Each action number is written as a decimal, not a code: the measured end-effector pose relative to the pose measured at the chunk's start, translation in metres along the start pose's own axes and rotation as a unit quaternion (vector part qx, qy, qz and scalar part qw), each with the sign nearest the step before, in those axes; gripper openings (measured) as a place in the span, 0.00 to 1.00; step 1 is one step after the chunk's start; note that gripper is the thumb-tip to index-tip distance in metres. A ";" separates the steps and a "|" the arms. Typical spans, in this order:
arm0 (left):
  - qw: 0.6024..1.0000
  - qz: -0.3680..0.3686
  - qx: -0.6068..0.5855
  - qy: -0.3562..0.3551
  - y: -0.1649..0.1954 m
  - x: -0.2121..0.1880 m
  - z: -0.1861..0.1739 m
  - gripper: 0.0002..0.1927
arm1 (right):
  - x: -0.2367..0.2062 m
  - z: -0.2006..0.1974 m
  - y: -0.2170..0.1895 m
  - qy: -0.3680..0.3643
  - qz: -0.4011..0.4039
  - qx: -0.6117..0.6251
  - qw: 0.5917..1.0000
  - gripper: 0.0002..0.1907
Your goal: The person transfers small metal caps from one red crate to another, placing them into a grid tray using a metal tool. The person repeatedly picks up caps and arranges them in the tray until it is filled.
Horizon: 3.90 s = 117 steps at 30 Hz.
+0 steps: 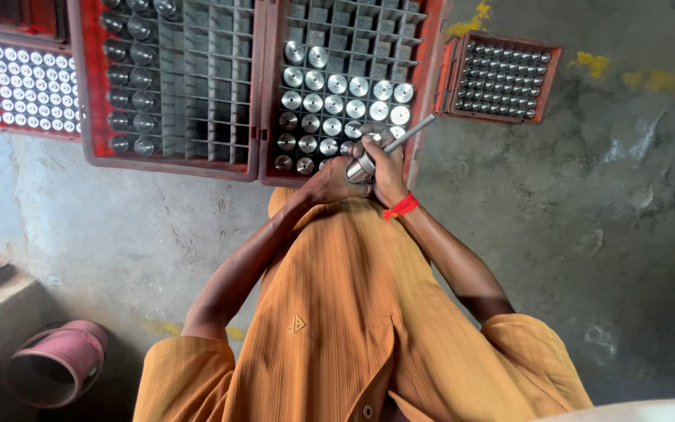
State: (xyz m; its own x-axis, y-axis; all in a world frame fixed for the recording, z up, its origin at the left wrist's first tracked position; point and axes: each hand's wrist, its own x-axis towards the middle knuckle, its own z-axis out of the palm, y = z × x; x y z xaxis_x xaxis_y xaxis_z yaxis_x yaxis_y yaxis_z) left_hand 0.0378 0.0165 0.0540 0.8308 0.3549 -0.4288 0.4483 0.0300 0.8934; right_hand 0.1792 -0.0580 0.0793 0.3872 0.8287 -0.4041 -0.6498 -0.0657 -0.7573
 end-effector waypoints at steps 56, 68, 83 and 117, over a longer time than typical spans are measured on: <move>0.978 -0.010 0.092 0.189 0.022 -0.018 -0.018 0.24 | 0.015 0.036 -0.002 0.104 -0.041 0.050 0.992 0.06; 0.989 0.098 0.084 0.067 0.005 0.020 -0.012 0.29 | 0.024 -0.045 -0.006 0.162 -0.006 0.108 0.981 0.08; 0.874 0.242 0.320 0.275 0.059 0.090 -0.119 0.22 | -0.003 -0.075 -0.004 0.228 -0.049 0.191 0.953 0.11; 0.952 0.053 0.046 0.297 -0.017 -0.005 -0.069 0.26 | 0.020 0.024 0.015 0.132 -0.015 0.050 0.990 0.07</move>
State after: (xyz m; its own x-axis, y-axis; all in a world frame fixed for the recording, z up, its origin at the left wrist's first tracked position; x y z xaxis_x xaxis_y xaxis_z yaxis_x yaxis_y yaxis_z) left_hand 0.0034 0.0791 0.0503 0.5510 0.8188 -0.1615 0.4225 -0.1068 0.9000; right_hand 0.1617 -0.0292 0.0719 0.5556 0.6543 -0.5130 -0.6926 0.0228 -0.7210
